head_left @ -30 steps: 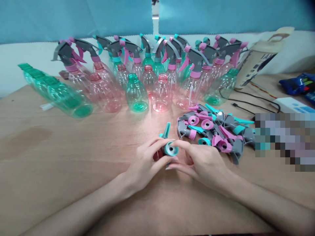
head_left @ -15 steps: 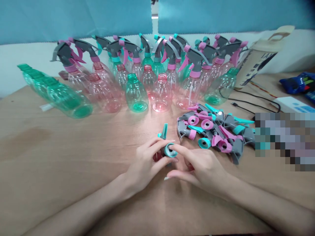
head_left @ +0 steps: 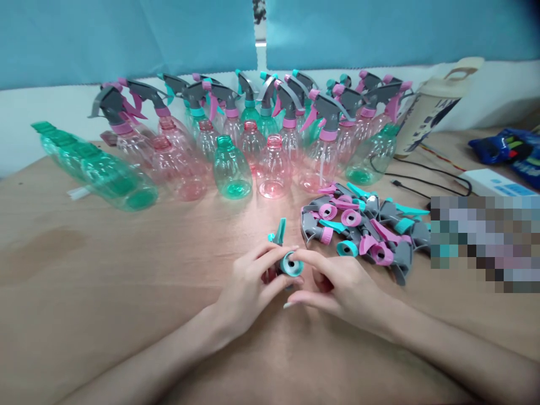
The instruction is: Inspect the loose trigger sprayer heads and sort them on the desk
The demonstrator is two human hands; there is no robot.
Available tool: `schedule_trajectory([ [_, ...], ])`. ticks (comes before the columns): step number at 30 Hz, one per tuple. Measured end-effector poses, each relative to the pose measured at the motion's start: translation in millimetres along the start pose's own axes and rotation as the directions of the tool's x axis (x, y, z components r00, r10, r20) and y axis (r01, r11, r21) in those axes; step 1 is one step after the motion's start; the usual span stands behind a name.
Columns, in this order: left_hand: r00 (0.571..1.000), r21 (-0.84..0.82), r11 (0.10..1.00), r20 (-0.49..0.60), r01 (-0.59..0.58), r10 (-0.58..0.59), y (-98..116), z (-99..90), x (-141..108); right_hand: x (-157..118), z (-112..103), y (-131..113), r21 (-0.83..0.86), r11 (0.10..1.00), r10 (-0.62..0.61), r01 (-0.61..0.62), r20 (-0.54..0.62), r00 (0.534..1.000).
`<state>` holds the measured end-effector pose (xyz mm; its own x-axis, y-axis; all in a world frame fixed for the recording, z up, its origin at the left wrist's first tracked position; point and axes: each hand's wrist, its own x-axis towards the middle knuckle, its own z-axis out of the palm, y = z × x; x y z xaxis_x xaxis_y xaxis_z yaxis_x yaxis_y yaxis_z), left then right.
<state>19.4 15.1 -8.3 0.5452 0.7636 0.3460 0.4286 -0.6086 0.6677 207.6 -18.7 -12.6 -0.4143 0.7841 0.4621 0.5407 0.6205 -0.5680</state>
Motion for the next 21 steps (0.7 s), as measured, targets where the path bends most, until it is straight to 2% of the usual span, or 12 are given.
schedule_trajectory([
  [7,0.999,0.006,0.999,0.033,-0.041,0.041,1.2,1.2,-0.7,-3.7,5.3,5.3,0.177,0.982,0.060,-0.071,0.070,0.996],
  [12,0.995,-0.019,0.998,0.075,-0.060,0.061,3.8,0.4,0.2,-4.9,5.5,7.5,0.157,0.987,0.029,-0.034,0.035,0.999],
  [21,0.990,-0.027,0.995,0.097,-0.097,0.099,3.0,-0.6,1.4,-8.4,6.4,8.1,0.166,0.984,0.059,-0.064,0.035,0.998],
])
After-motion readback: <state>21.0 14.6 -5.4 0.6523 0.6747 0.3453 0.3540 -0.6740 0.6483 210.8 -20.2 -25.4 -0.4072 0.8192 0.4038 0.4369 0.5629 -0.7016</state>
